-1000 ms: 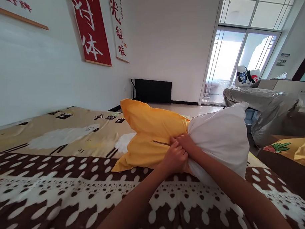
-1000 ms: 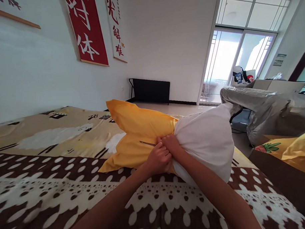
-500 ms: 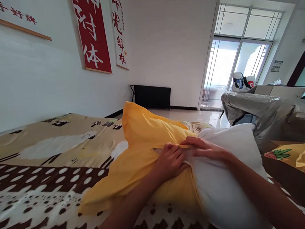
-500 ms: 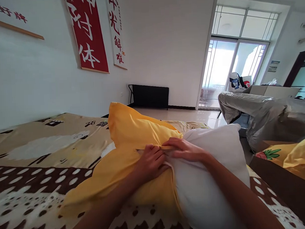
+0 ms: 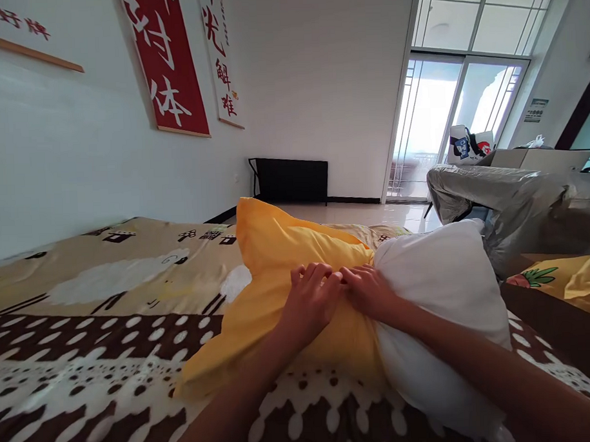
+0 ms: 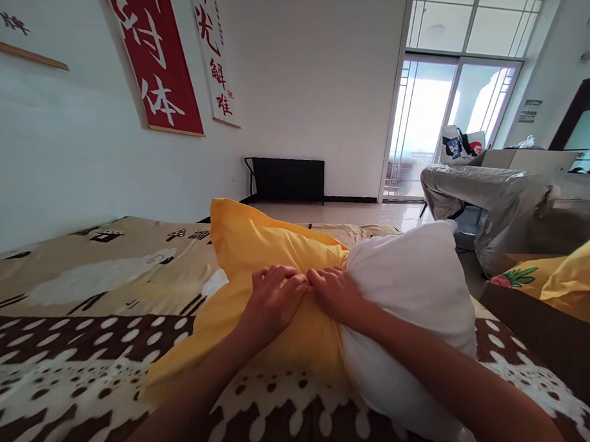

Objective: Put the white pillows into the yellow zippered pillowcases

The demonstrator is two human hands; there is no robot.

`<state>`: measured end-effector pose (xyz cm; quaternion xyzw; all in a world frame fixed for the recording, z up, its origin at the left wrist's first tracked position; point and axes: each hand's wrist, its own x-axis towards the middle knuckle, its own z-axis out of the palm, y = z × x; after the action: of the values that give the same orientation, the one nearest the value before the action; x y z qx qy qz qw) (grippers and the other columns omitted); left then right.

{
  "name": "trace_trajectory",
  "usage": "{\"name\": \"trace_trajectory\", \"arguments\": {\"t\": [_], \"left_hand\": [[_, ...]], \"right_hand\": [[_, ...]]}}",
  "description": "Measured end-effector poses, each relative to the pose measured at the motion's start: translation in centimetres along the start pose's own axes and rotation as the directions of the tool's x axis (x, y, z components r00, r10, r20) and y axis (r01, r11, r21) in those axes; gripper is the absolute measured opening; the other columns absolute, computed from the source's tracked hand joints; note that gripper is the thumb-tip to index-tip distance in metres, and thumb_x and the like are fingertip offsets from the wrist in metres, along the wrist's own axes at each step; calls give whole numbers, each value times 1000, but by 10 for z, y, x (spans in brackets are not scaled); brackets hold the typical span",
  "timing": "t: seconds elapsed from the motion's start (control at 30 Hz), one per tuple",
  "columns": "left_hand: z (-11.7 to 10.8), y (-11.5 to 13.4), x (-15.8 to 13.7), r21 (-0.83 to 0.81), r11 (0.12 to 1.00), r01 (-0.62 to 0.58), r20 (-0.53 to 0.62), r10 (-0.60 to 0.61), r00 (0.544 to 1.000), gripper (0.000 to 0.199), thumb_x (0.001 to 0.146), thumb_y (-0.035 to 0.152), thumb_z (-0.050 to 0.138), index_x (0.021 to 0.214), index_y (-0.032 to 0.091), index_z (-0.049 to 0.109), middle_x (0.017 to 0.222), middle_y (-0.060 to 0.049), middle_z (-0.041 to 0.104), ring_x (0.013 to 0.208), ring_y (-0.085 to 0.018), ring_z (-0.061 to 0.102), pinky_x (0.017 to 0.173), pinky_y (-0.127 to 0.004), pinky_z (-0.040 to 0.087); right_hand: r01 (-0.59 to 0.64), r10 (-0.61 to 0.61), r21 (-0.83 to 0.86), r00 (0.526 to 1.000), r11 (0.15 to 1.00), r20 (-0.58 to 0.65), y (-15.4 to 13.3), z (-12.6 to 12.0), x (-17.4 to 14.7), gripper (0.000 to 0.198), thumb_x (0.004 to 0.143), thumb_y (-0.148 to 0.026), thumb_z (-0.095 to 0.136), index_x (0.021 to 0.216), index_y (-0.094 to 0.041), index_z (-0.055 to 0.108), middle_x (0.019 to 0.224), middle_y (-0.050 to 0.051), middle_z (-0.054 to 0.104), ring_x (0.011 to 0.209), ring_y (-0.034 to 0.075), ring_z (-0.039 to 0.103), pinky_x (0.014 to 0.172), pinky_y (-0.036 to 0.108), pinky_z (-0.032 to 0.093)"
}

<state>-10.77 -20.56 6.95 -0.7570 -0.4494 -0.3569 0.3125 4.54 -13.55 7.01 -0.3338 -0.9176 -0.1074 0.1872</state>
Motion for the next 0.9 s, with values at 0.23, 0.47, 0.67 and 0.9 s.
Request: {"name": "trace_trajectory", "arguments": {"t": [0.23,0.47,0.67,0.9], "left_hand": [[-29,-2,-17,-71,993,-91,-45,88,995,5,81,13,50,80,16,54,84,-6,57,85,-18,51,79,-35,32],[0,-20,-26,-375,900,220,87,-202,975,12,84,18,44,79,17,55,85,-5,57,86,-17,53,80,-34,34],[66,-37,-32,-608,456,650,439,-489,754,19,75,35,49,80,19,58,84,-4,63,82,-18,57,73,-30,42],[99,-83,-82,-537,333,775,416,-695,586,37,65,53,47,66,17,56,66,-7,63,66,-22,60,64,-33,48]], "right_hand": [[-237,198,-295,968,926,-156,37,-50,35,25,79,-10,41,98,-19,55,92,7,65,84,20,57,59,27,29],[-399,169,-509,882,763,-439,84,-116,90,33,90,-7,24,103,-10,55,96,17,62,91,27,56,70,35,35],[-401,358,-381,916,833,-183,48,-64,107,35,87,2,26,102,4,58,103,30,59,99,32,56,79,46,39],[-156,169,-225,985,962,40,-52,40,57,31,89,-33,54,113,-13,55,110,8,58,94,18,59,80,38,51]]}}
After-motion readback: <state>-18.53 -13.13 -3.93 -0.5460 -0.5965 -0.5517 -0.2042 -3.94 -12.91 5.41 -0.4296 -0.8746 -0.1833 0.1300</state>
